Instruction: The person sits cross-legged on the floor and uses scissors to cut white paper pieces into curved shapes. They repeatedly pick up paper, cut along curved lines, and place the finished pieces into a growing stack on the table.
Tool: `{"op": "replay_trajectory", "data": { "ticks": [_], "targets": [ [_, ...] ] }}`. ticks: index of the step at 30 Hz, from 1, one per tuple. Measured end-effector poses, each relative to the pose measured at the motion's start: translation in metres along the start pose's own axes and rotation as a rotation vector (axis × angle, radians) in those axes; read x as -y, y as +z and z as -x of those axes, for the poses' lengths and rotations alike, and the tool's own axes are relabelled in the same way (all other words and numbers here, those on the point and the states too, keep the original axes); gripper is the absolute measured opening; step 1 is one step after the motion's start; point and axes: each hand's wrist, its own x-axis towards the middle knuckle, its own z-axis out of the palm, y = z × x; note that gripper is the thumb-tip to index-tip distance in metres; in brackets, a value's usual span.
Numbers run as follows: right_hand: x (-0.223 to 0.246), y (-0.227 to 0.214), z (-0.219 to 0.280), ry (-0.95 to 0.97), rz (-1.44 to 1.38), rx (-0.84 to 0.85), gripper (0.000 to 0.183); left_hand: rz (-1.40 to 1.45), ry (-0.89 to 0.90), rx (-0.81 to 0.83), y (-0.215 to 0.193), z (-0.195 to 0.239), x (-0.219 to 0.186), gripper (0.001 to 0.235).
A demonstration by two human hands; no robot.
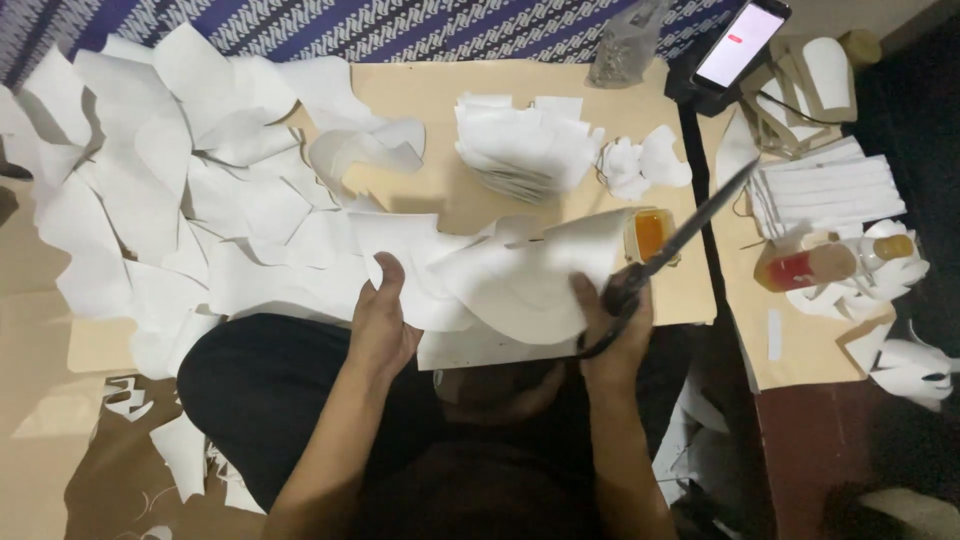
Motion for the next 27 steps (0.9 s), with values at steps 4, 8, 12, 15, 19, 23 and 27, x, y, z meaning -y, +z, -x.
{"op": "replay_trajectory", "data": {
  "ticks": [4,8,12,15,19,23,27],
  "targets": [
    [0.030,-0.016,0.000,-0.099,-0.224,-0.136,0.046,0.070,0.023,0.008,-0.023,-0.015,0.024,0.069],
    [0.051,-0.025,0.006,0.015,-0.247,-0.045,0.041,-0.042,0.096,0.002,-0.046,-0.051,0.053,0.071],
    [0.042,-0.007,0.019,-0.008,-0.335,-0.009,0.029,-0.235,0.130,-0.005,0.007,-0.009,0.016,0.073],
    [0.057,0.009,0.028,-0.057,-0.461,-0.025,0.029,-0.564,0.358,-0.180,-0.002,-0.021,0.037,0.088],
    [0.004,-0.005,0.033,-0.147,-0.185,0.151,0.028,-0.193,-0.168,0.158,0.000,-0.011,0.028,0.090],
    [0.008,-0.015,0.049,-0.234,0.037,0.373,0.035,0.323,-0.247,0.368,-0.013,-0.023,0.028,0.030],
    [-0.007,-0.032,0.063,-0.381,-0.005,0.396,0.029,0.051,-0.100,0.411,0.009,-0.001,-0.006,0.016]
  ]
}}
